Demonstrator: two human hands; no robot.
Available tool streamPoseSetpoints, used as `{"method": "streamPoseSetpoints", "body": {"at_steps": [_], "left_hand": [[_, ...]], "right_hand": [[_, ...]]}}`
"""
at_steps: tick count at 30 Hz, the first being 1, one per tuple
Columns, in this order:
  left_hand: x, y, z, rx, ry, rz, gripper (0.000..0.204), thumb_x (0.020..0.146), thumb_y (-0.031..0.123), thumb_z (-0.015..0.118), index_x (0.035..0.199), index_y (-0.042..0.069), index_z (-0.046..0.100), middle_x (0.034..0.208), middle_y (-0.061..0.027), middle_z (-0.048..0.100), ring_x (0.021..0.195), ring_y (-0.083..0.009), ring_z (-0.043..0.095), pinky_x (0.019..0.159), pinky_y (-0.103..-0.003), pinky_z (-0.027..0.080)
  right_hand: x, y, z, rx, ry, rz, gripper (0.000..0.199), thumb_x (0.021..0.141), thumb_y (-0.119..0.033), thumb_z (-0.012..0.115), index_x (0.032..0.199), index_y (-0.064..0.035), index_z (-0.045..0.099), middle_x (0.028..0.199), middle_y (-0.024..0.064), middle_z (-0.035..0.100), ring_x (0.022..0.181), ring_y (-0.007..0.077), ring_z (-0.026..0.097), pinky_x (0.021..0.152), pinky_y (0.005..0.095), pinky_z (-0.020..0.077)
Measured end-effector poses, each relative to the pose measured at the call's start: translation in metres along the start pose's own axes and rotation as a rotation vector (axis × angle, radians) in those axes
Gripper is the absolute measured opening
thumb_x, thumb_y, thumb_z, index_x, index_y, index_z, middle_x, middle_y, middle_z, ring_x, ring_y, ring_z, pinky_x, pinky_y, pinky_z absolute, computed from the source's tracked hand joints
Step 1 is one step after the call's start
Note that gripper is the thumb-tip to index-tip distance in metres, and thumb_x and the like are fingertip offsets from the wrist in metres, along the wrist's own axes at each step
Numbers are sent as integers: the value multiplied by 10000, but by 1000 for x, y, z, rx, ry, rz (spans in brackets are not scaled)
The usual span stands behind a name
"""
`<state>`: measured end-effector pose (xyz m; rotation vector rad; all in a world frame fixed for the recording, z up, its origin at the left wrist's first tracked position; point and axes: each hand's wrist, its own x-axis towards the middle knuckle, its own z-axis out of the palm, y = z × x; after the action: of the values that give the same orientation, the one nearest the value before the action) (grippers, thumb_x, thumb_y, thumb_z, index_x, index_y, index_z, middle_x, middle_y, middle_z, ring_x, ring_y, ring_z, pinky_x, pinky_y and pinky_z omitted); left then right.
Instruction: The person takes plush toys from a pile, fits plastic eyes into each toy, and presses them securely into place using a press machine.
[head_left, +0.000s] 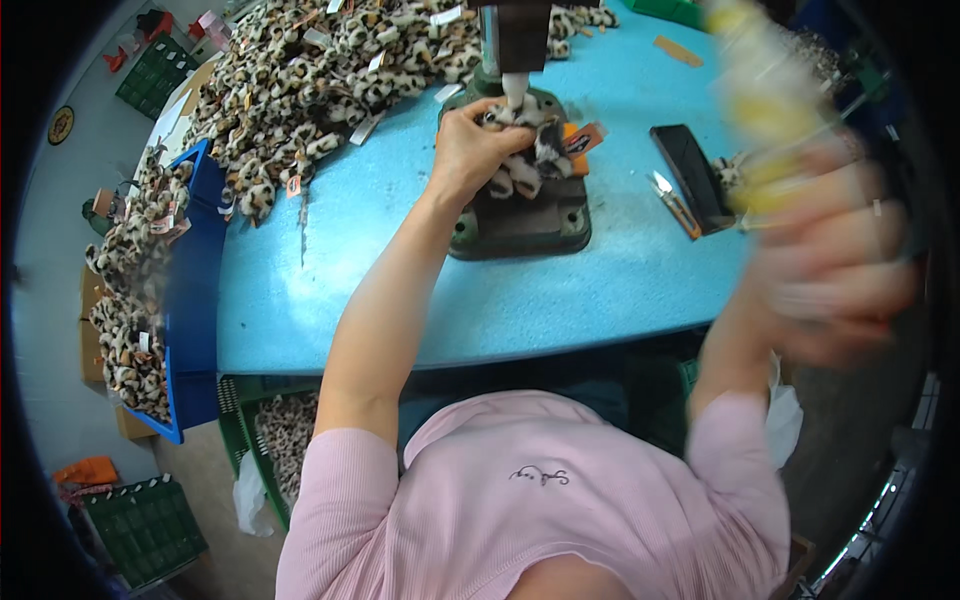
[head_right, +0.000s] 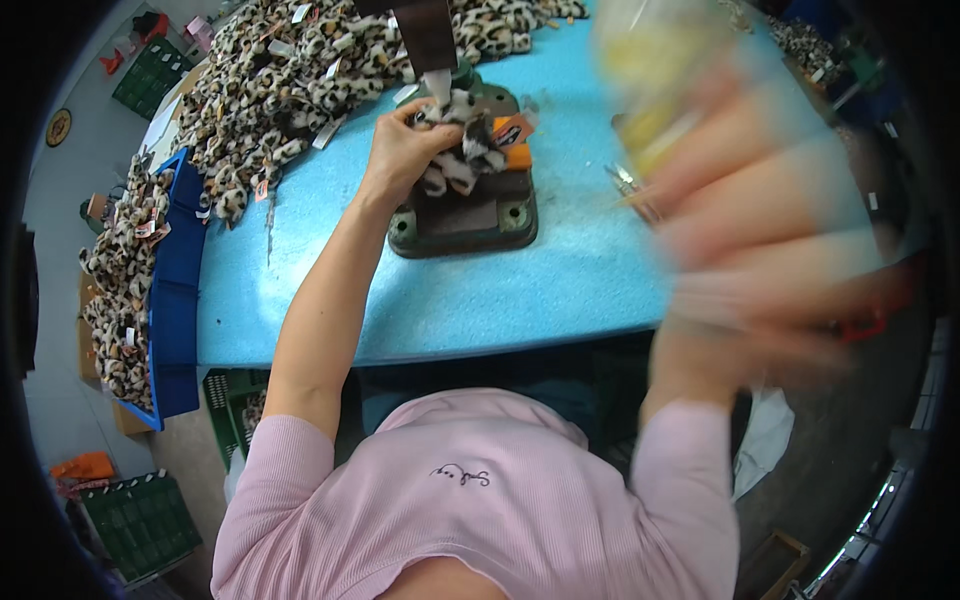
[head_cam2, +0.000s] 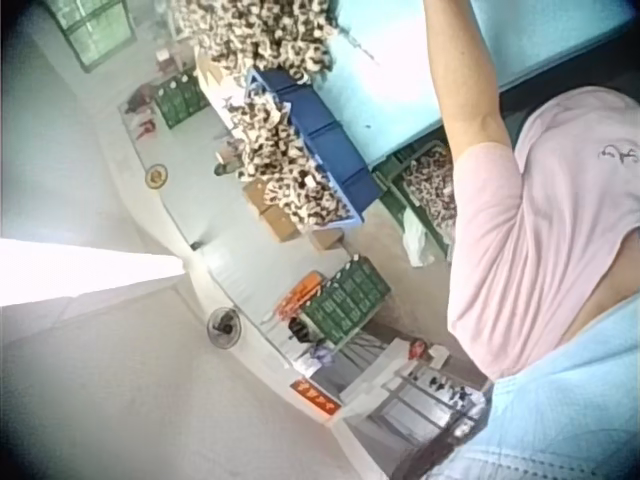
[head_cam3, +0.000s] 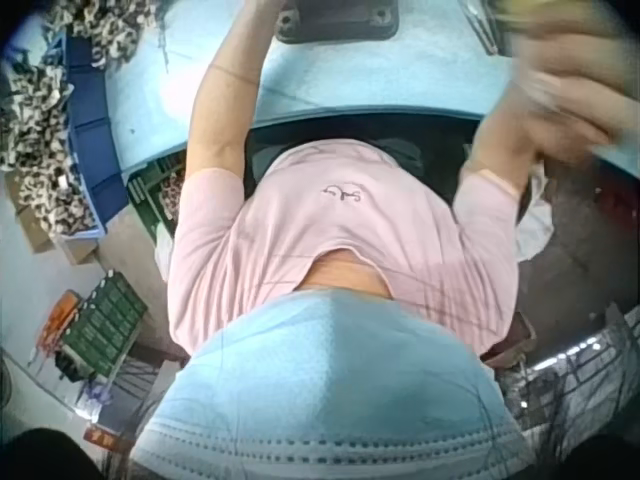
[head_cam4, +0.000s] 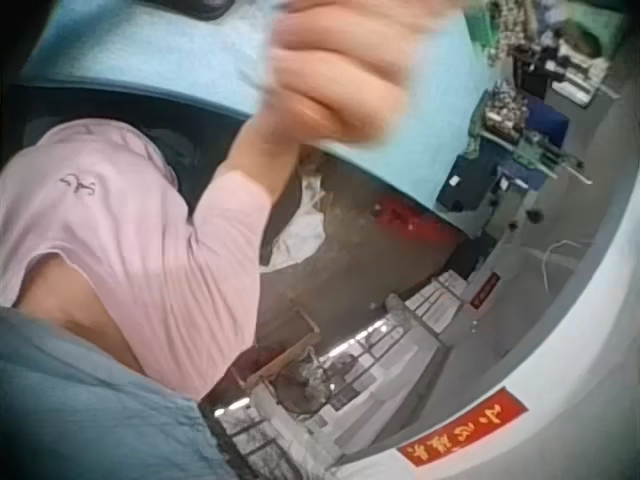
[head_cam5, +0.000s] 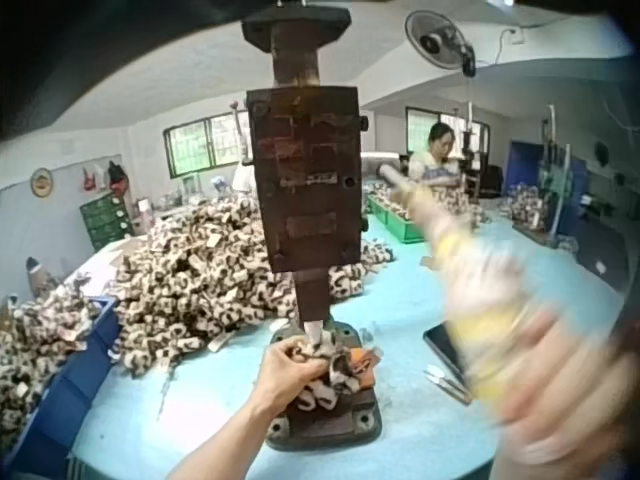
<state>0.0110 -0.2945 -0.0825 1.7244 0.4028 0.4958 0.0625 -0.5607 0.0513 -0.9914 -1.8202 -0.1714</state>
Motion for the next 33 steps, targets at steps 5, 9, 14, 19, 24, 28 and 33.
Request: {"method": "streamPoseSetpoints", "body": {"at_steps": [5, 9, 14, 19, 24, 28, 33], "left_hand": [[-11, 20, -3, -129, -163, -68, 479, 650, 250, 706, 1031, -2, 560, 759, -58, 615, 623, -109, 566, 538, -234, 461], [-4, 19, -34, -267, -240, -422, 508, 810, 435, 509, 994, -39, 511, 733, -89, 592, 597, -170, 580, 473, -253, 477], [8, 10, -30, -791, -297, -490, 206, 855, 207, 492, 966, 38, 533, 848, -88, 590, 639, -159, 590, 511, -268, 517], [-17, 49, -30, -682, -455, -157, 152, 782, 115, 597, 865, -11, 575, 810, -77, 618, 669, -130, 597, 562, -265, 516], [-28, 32, -26, -132, -233, 5, 162, 658, 99, 720, 699, 19, 585, 668, -22, 589, 580, -48, 511, 485, -195, 413], [-31, 24, -26, -202, -228, 88, 191, 671, 35, 680, 620, 53, 497, 635, 1, 559, 564, -39, 484, 495, -192, 403], [-21, 25, -21, -709, -376, -103, 176, 715, -3, 581, 695, 80, 428, 693, 7, 511, 643, -74, 512, 572, -240, 456]], "right_hand": [[2, 4, 31, 332, 840, 24, 571, 830, -549, 325, 1014, -50, 531, 1119, 147, 480, 1076, 321, 418, 985, 488, 233], [-25, 102, 35, -158, 436, 902, 386, 868, -349, 388, 975, -27, 572, 903, 82, 599, 826, 145, 548, 716, 286, 424], [-10, 136, 95, 68, 184, 1079, 354, 733, -341, 633, 776, 10, 621, 669, 67, 595, 589, 128, 540, 559, 263, 436], [-18, 127, 74, 637, 346, 956, 374, 848, -362, 478, 906, -10, 592, 787, 47, 596, 700, 115, 566, 641, 251, 465], [-43, 126, 102, 823, 207, 1033, 88, 798, -128, 556, 829, -56, 596, 752, -23, 576, 645, 41, 529, 595, 181, 450], [-43, 120, 97, 952, 305, 1019, 112, 804, -164, 572, 795, -53, 564, 706, -22, 558, 564, 29, 516, 495, 149, 436], [-39, 132, 97, 678, 467, 968, 91, 771, -85, 598, 833, -43, 546, 737, -1, 574, 645, 43, 538, 537, 167, 443]]}}
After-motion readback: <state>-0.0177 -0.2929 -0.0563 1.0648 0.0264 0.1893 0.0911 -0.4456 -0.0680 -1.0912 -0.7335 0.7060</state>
